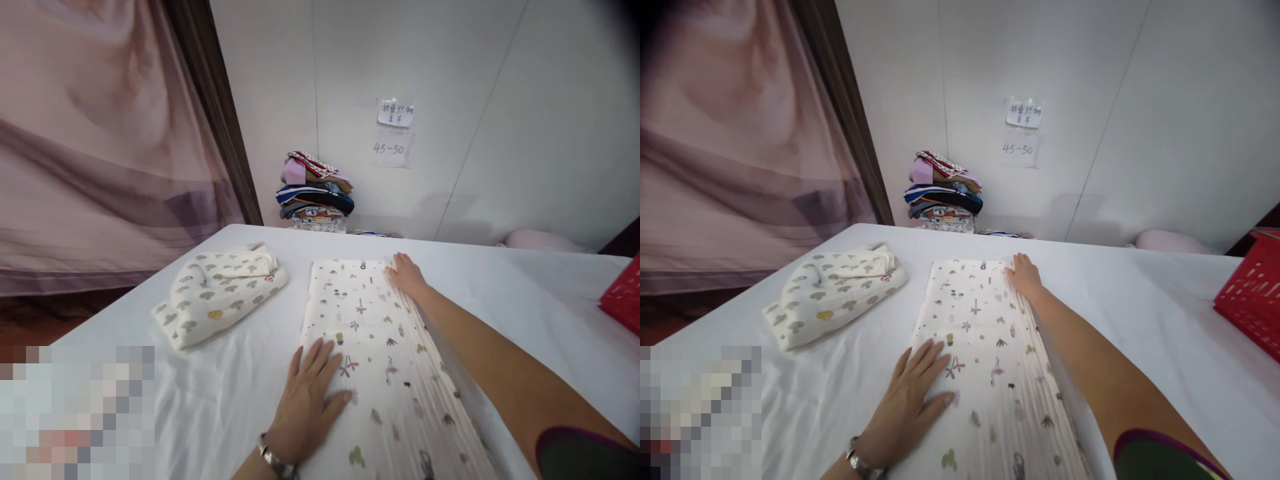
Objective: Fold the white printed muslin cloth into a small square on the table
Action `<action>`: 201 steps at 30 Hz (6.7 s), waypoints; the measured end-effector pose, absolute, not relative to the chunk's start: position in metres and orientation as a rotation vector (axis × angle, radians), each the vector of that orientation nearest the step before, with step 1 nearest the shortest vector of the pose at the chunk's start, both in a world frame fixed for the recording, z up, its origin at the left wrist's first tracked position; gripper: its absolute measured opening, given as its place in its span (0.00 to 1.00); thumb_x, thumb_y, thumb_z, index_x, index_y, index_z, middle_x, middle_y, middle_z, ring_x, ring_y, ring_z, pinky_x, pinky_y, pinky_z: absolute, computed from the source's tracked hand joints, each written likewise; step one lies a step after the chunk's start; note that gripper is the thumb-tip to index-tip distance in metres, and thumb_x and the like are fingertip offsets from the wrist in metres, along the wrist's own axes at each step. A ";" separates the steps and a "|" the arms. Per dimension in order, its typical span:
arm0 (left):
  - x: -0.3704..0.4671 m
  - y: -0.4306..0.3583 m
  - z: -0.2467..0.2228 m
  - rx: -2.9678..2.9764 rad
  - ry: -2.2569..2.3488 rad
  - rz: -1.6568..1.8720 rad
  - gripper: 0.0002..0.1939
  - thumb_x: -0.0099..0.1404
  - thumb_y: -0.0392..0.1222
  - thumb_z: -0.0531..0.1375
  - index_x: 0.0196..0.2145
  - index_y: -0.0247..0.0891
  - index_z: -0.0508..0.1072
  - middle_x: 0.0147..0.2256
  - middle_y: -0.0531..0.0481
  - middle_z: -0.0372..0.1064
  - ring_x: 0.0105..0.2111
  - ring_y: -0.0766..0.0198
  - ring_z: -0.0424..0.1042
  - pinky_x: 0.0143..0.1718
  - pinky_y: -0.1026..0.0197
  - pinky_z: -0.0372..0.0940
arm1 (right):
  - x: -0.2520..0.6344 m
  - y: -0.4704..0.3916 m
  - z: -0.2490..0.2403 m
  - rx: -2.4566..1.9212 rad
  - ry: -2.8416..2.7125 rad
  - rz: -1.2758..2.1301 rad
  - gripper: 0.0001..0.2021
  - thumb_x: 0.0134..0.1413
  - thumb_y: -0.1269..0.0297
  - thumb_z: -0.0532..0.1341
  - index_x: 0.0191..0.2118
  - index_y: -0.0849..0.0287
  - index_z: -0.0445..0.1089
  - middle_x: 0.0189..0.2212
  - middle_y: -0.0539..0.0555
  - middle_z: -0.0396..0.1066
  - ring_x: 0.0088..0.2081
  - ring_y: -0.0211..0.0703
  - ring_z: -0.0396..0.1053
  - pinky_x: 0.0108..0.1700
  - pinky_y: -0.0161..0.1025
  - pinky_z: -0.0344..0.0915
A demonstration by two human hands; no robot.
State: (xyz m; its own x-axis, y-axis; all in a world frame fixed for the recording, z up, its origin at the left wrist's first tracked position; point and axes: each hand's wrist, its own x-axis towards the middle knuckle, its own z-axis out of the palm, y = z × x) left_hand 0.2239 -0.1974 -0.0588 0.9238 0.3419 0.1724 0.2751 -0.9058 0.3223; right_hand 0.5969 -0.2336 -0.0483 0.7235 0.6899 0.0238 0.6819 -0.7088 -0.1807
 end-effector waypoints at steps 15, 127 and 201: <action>0.224 -0.199 -0.054 2.808 0.458 0.283 0.25 0.64 0.54 0.50 0.57 0.46 0.59 0.61 0.49 0.51 0.61 0.52 0.46 0.60 0.39 0.42 | 0.537 -0.262 -0.055 -2.704 -1.473 0.150 0.38 0.56 0.42 0.39 0.64 0.64 0.42 0.65 0.57 0.32 0.65 0.49 0.28 0.62 0.53 0.30; 0.354 -0.259 0.017 2.726 0.586 0.170 0.15 0.60 0.48 0.53 0.42 0.40 0.69 0.42 0.48 0.69 0.37 0.61 0.70 0.37 0.61 0.61 | 0.497 -0.327 -0.056 -1.524 -0.362 0.920 0.06 0.53 0.71 0.55 0.38 0.63 0.67 0.14 0.42 0.58 0.11 0.25 0.50 0.13 0.26 0.40; 0.430 -0.227 -0.049 2.461 0.947 0.260 0.19 0.60 0.57 0.51 0.40 0.45 0.73 0.42 0.48 0.69 0.37 0.60 0.70 0.36 0.61 0.61 | 0.574 -0.293 -0.070 -1.913 -0.363 0.411 0.12 0.51 0.69 0.58 0.43 0.64 0.66 0.19 0.45 0.66 0.18 0.31 0.61 0.23 0.30 0.59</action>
State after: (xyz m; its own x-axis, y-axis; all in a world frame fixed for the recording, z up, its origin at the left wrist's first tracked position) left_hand 0.4303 -0.2267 -0.0494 0.7414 0.6711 0.0030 0.5784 -0.6412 0.5043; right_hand 0.5740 -0.2926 -0.0696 0.8932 0.4354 -0.1127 0.0583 -0.3606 -0.9309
